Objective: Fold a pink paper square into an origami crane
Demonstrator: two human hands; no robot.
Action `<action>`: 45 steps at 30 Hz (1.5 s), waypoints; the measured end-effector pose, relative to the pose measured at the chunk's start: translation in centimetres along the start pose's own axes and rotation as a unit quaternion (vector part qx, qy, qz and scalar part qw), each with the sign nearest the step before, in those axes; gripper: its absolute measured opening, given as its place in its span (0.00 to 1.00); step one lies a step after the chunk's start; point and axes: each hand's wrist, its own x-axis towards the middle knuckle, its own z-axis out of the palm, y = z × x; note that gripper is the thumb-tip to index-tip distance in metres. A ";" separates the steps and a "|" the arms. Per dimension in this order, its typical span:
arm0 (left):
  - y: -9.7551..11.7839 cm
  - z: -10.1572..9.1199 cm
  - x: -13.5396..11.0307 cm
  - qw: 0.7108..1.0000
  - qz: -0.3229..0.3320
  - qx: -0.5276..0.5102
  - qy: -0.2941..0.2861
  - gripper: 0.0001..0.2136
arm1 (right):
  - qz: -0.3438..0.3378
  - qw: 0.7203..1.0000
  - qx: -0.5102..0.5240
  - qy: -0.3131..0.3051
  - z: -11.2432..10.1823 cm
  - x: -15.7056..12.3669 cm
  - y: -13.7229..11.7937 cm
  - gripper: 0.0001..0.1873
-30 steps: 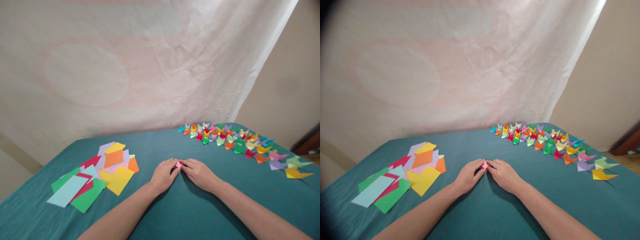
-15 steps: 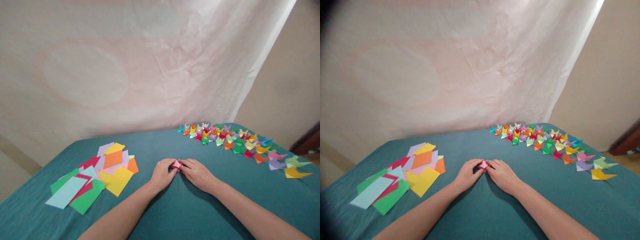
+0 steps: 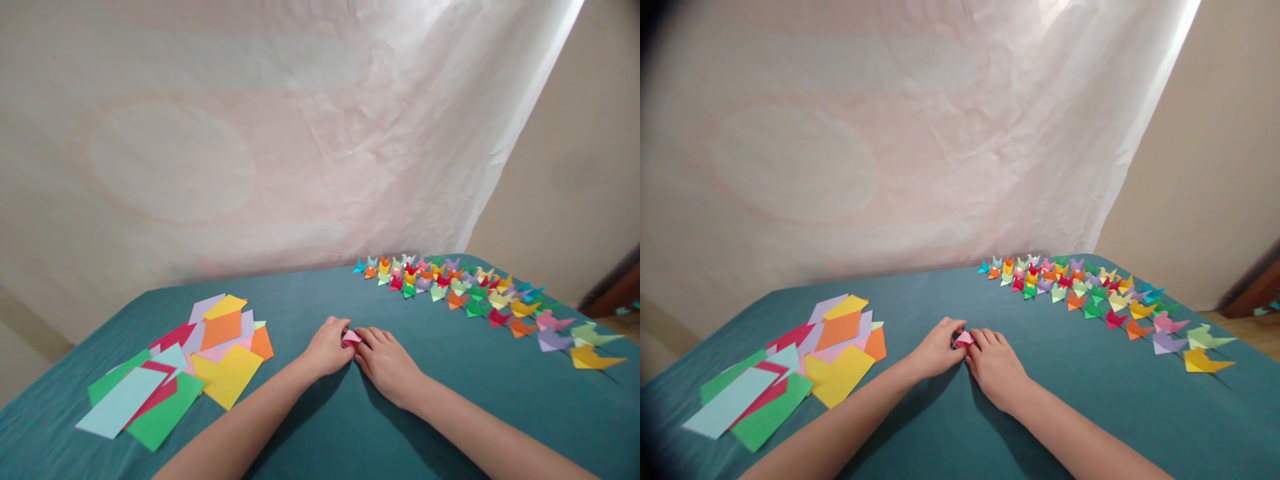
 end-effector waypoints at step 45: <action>0.0 0.3 -0.9 0.999 0.000 0.032 0.029 0.11 | 0.164 0.847 0.502 -0.062 1.3 2.4 5.1 0.14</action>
